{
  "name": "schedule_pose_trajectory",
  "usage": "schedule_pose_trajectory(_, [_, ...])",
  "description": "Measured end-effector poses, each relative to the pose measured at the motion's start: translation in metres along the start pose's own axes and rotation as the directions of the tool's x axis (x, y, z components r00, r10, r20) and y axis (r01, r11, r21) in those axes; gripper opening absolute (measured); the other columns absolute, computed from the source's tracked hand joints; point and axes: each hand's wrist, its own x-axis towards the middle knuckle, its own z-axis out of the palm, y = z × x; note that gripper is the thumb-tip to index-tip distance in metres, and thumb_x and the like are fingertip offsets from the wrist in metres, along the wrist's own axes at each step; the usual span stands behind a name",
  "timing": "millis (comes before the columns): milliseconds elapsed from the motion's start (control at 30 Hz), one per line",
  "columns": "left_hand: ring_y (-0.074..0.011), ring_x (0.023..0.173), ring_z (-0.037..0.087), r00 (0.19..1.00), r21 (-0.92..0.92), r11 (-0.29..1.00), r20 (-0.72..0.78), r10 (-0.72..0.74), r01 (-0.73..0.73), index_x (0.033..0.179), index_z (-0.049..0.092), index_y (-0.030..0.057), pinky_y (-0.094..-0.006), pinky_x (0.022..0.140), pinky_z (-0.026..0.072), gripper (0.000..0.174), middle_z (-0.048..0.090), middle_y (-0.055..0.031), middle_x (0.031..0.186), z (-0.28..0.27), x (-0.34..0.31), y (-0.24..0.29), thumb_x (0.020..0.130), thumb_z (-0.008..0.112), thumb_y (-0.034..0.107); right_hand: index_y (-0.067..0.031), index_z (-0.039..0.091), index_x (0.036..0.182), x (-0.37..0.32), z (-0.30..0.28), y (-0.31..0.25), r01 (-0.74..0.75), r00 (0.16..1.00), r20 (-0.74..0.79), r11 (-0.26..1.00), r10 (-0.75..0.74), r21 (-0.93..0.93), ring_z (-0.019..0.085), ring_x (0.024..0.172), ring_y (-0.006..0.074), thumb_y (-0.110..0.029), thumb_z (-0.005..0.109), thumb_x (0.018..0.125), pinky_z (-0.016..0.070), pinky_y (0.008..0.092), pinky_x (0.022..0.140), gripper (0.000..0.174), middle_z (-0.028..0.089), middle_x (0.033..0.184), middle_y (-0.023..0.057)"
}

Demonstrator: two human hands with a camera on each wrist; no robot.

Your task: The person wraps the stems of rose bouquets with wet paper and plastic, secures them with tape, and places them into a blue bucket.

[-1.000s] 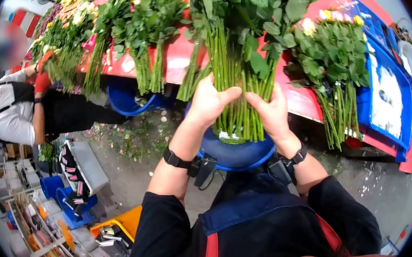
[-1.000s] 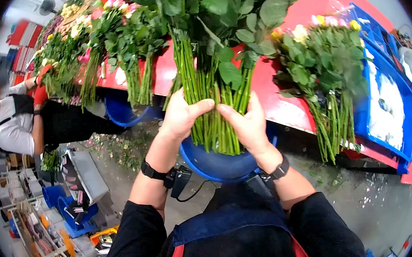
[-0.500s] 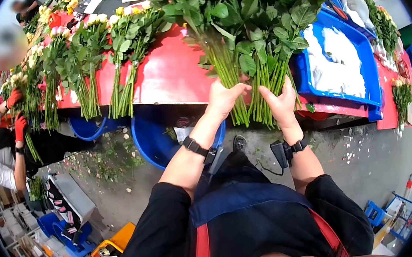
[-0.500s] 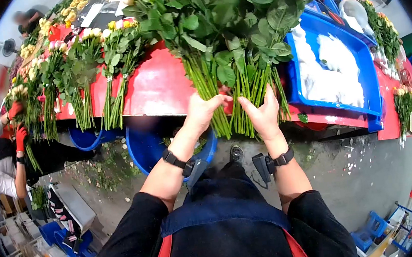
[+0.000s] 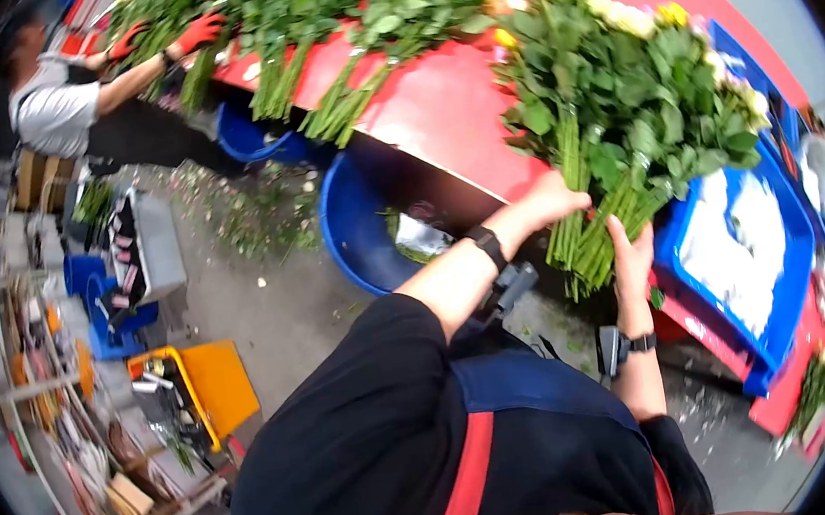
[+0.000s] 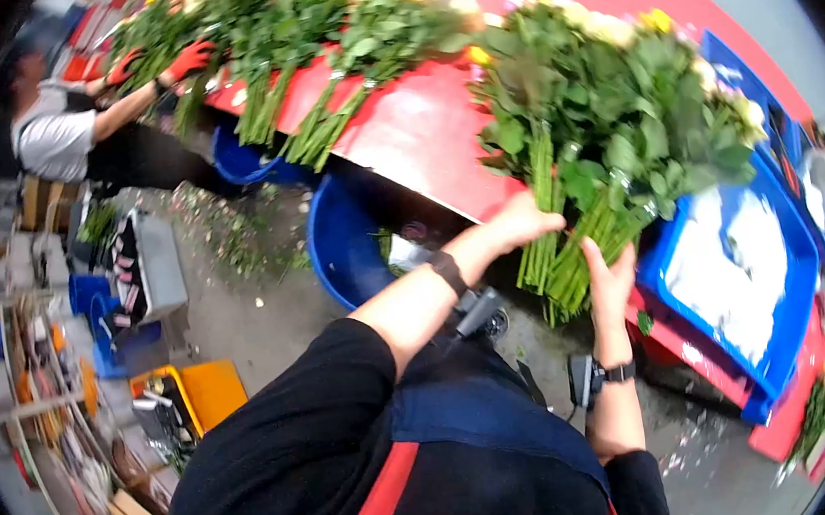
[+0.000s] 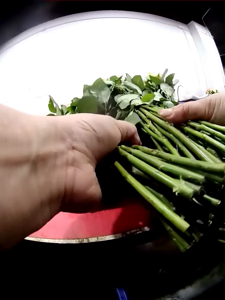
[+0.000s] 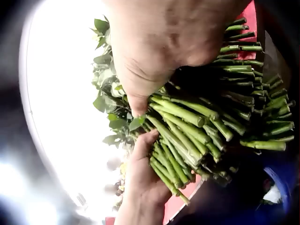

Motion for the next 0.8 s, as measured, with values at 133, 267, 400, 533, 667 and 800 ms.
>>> schedule_pose_trajectory(133, [-0.0354,0.092,0.066,0.962,0.402,0.904,-0.27,-0.037,0.148,0.112,0.057,0.0,-0.0425,0.08,0.0522,0.059,0.067,-0.0208,0.098,0.002,-0.033,0.04,0.066,0.073,0.033,0.0073,0.038,0.136,-0.018,-0.004,0.011,0.161,0.949,-0.089,0.708,-0.302,-0.687,0.043,0.127,0.0349,-0.025,0.066,0.09,0.0327,0.0397,0.107,0.063,0.044,0.138,0.0238])
schedule_pose_trajectory(267, [-0.0369,0.097,0.063,0.979,0.263,0.962,-0.165,0.119,-0.072,0.121,0.052,-0.0013,-0.0425,0.083,0.051,0.067,0.064,-0.0236,0.107,-0.006,-0.023,0.017,0.071,0.075,0.038,0.006,0.041,0.134,-0.048,0.027,-0.085,0.424,0.86,0.11,0.58,-0.498,-0.696,0.039,0.129,0.038,-0.013,0.064,0.087,0.0286,0.044,0.109,0.056,0.042,0.138,0.0231])
schedule_pose_trajectory(400, [-0.022,0.079,0.064,0.967,0.072,0.983,0.179,-0.181,0.171,0.113,0.057,-0.0028,-0.0345,0.072,0.0527,0.058,0.068,-0.012,0.088,-0.066,-0.03,0.029,0.083,0.069,0.045,0.0028,0.053,0.123,-0.049,0.079,-0.122,0.48,0.875,0.206,0.727,-0.438,-0.49,0.053,0.113,0.0274,-0.003,0.06,0.087,0.0425,0.0351,0.094,0.038,0.053,0.124,0.0165])
schedule_pose_trajectory(533, [-0.0217,0.08,0.065,0.816,0.393,0.873,-0.376,0.44,-0.29,0.095,0.067,0.0011,-0.0343,0.073,0.0526,0.029,0.068,-0.0126,0.089,-0.227,-0.028,0.003,0.078,0.073,0.025,0.0033,0.057,0.117,-0.035,0.16,-0.11,0.196,0.958,0.263,0.931,-0.115,-0.307,0.061,0.093,0.0183,-0.007,0.064,0.087,0.0491,0.0294,0.078,0.033,0.061,0.107,0.0128])
schedule_pose_trajectory(667, [-0.0356,0.09,0.062,0.51,0.657,0.74,-0.69,0.513,0.145,0.093,0.065,0.0012,-0.0437,0.08,0.0501,0.044,0.065,-0.0182,0.09,-0.422,-0.078,0.073,0.064,0.082,0.03,0.0043,0.058,0.116,-0.01,0.275,-0.061,0.051,0.95,0.301,0.912,0.081,-0.408,0.065,0.085,0.0224,-0.029,0.073,0.083,0.0519,0.033,0.076,0.049,0.067,0.094,0.0149])
schedule_pose_trajectory(800, [-0.0361,0.13,0.039,0.513,0.575,0.507,-0.814,0.275,0.642,0.141,0.025,-0.0059,-0.0462,0.105,0.0358,0.12,0.04,-0.0265,0.139,-0.523,-0.07,0.035,0.057,0.082,0.058,0.006,0.059,0.105,0.027,0.406,-0.071,-0.069,0.946,0.249,0.882,0.206,-0.466,0.066,0.092,0.0372,-0.051,0.075,0.074,0.0513,0.0405,0.081,0.067,0.067,0.093,0.0225])
